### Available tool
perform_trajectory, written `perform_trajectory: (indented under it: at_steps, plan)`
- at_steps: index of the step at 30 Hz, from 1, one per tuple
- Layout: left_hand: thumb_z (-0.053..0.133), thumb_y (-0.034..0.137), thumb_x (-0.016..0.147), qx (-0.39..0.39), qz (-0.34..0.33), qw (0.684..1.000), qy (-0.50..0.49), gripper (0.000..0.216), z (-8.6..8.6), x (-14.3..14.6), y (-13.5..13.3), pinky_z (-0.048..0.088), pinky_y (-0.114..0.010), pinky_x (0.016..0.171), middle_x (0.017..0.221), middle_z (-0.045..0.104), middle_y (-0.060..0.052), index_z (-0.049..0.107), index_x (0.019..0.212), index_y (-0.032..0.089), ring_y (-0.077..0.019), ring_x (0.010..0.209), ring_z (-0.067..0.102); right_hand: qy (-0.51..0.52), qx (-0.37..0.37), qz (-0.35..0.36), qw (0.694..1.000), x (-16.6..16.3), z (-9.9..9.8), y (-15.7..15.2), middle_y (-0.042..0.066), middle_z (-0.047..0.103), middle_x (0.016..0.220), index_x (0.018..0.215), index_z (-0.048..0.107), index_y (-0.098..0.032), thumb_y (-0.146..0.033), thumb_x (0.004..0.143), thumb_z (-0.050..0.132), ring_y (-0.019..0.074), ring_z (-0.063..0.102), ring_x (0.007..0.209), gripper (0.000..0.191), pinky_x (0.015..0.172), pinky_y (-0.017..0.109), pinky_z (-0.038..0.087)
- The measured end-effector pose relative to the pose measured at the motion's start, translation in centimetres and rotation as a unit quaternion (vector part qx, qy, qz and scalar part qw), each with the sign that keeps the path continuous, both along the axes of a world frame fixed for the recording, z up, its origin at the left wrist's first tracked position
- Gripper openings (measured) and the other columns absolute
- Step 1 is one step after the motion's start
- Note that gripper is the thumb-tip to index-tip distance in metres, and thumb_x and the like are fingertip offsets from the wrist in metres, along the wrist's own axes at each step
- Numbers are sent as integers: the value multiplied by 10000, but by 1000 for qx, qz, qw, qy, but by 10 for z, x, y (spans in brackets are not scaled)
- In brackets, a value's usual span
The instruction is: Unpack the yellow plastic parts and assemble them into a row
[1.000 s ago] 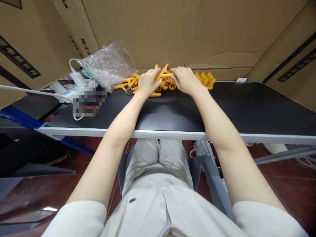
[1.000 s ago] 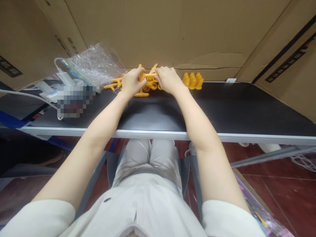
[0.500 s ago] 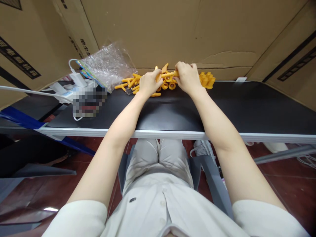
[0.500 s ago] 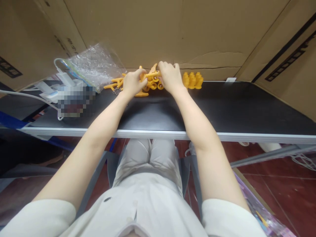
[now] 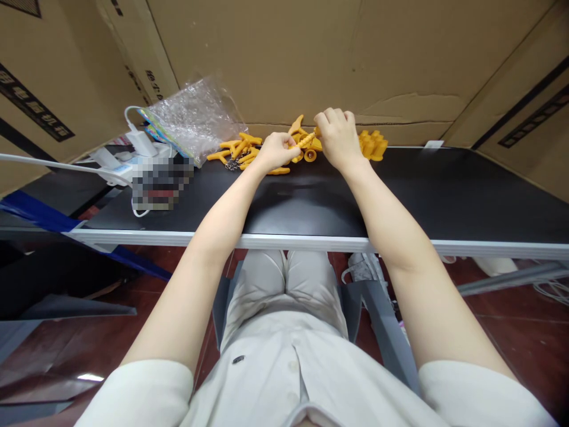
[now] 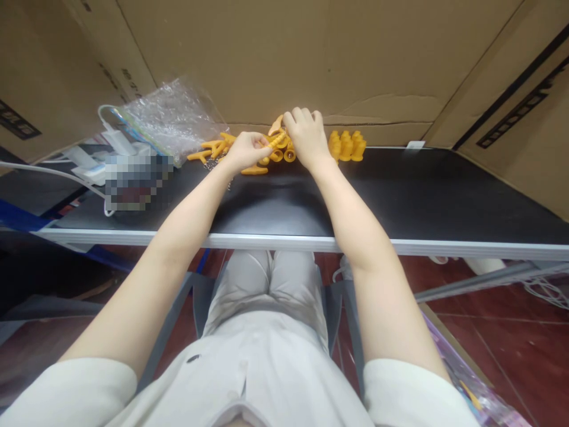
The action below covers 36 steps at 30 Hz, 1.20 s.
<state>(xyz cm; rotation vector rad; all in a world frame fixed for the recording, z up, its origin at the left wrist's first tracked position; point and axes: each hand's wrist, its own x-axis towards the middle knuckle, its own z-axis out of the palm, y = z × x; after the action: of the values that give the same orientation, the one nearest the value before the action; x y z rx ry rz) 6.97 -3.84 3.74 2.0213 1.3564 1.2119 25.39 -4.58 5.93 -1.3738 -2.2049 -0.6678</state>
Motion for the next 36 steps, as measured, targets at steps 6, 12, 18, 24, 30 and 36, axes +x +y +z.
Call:
perform_trajectory:
  at_steps: [6, 12, 18, 24, 30, 36]
  plan:
    - [586, 180, 827, -193, -104, 972, -89, 197, 9, -4, -10, 291, -219, 478, 440, 306, 72, 550, 634, 190, -62, 375, 292, -17, -20, 3, 1000, -4, 2, -2, 196, 625, 1271, 1280, 618, -151, -131, 1026, 230, 349, 576, 1245, 464, 1015, 505, 438]
    - [515, 316, 918, -295, -191, 923, -159, 343, 11, -17, -8, 223, -194, 374, 392, 192, 81, 528, 594, 204, -50, 322, 156, -27, -29, 39, 998, -5, 3, -5, 165, 641, 1281, 1277, 617, -177, -166, 1046, 245, 317, 561, 1268, 438, 1063, 487, 417]
    - [568, 403, 842, -287, -191, 919, -191, 306, 8, -23, -3, 234, -204, 331, 367, 194, 71, 552, 602, 214, -69, 305, 162, -36, -68, 89, 993, -2, 0, -6, 187, 628, 1393, 1378, 572, -186, -205, 1012, 396, 330, 557, 1310, 407, 1074, 490, 432]
    - [573, 417, 817, -294, -194, 919, -175, 283, 4, -28, 0, 295, -246, 350, 366, 200, 72, 551, 612, 222, -87, 291, 194, -12, -73, 103, 992, -1, -3, -2, 166, 636, 1411, 1382, 587, -213, -265, 1010, 367, 345, 523, 1362, 435, 1156, 600, 329]
    - [572, 356, 830, -262, -194, 927, -186, 217, 4, -32, 3, 366, -250, 419, 411, 256, 74, 606, 677, 206, -79, 328, 241, 134, -3, 73, 988, 22, -1, 11, 128, 690, 1326, 1237, 653, -343, -535, 1020, 269, 338, 462, 1282, 481, 1188, 606, 197]
    - [572, 142, 834, -135, -25, 963, -231, 234, -1, -26, 15, 487, -259, 563, 520, 389, 82, 696, 1023, 203, -90, 420, 382, 287, 108, -41, 951, 60, -5, 44, 226, 641, 1345, 1288, 661, -161, -327, 913, 428, 325, 465, 1202, 472, 1089, 505, 246]
